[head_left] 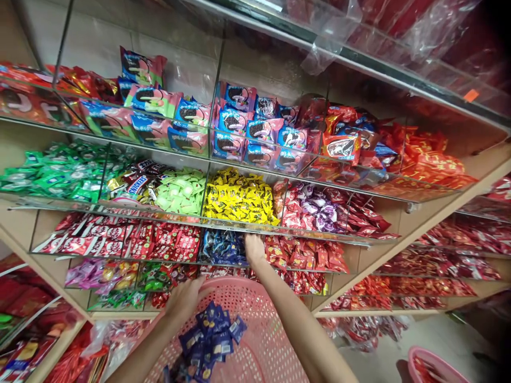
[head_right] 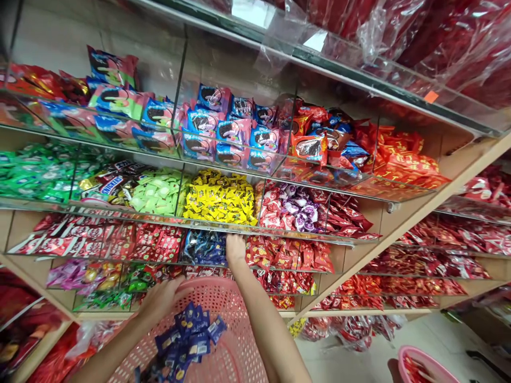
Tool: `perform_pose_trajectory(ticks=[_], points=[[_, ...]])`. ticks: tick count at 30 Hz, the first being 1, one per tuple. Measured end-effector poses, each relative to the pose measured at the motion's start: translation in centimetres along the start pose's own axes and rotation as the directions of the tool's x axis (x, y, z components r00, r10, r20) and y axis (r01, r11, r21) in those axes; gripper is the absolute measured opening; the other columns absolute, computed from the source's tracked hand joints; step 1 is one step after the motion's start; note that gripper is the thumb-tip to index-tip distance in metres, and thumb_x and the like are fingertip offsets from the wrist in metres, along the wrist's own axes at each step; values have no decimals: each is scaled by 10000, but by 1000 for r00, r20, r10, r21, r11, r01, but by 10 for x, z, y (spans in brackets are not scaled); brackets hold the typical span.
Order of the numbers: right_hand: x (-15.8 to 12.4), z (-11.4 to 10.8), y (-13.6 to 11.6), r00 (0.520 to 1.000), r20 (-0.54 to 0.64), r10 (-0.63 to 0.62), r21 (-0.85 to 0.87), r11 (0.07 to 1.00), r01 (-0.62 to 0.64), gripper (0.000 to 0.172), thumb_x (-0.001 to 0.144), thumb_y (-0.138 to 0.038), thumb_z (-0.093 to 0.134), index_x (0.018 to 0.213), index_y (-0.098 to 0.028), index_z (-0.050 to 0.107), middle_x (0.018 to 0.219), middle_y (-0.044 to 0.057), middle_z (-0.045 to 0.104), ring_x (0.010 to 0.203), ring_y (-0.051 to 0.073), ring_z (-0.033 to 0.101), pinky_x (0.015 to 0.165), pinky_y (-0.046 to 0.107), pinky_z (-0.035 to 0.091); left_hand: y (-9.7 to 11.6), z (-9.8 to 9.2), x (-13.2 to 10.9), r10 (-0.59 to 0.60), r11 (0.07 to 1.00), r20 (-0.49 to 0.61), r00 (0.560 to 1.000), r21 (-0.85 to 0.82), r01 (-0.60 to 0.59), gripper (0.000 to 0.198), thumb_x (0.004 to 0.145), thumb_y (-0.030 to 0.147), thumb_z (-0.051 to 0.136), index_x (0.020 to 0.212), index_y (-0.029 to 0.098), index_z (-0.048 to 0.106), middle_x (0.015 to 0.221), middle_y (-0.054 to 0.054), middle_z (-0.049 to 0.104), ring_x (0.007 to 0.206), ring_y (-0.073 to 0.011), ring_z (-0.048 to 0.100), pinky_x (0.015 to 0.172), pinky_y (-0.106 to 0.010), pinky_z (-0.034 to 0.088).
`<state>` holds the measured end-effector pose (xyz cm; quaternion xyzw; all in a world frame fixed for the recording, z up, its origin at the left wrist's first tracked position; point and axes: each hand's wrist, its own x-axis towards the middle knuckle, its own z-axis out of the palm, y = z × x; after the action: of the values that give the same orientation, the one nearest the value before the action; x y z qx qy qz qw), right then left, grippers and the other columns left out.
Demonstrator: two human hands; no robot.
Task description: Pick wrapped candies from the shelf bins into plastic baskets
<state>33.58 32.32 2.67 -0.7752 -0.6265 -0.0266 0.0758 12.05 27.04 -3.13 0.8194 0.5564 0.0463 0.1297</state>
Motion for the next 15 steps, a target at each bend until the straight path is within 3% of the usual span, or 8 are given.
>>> perform_pose_trajectory(ticks=[5, 15], points=[[-13, -13, 5, 998, -50, 23, 32, 999, -21, 324, 842, -185, 434, 1152, -101, 477, 1107, 170, 558, 1052, 236, 498, 831, 307, 405, 10, -3, -1, 29, 999, 2, 1000, 32, -29, 534, 813, 595, 280, 1094, 224, 542, 930, -92, 669, 888, -250, 606, 723, -308, 419], [-16, -7, 8, 992, -112, 55, 136, 990, -39, 265, 843, -258, 441, 1055, -111, 501, 1032, 157, 559, 972, 226, 513, 778, 284, 402, 14, 1, 1, 39, 997, 19, 999, 60, -40, 547, 810, 606, 269, 1077, 222, 554, 912, -102, 672, 876, -246, 608, 718, -307, 418]])
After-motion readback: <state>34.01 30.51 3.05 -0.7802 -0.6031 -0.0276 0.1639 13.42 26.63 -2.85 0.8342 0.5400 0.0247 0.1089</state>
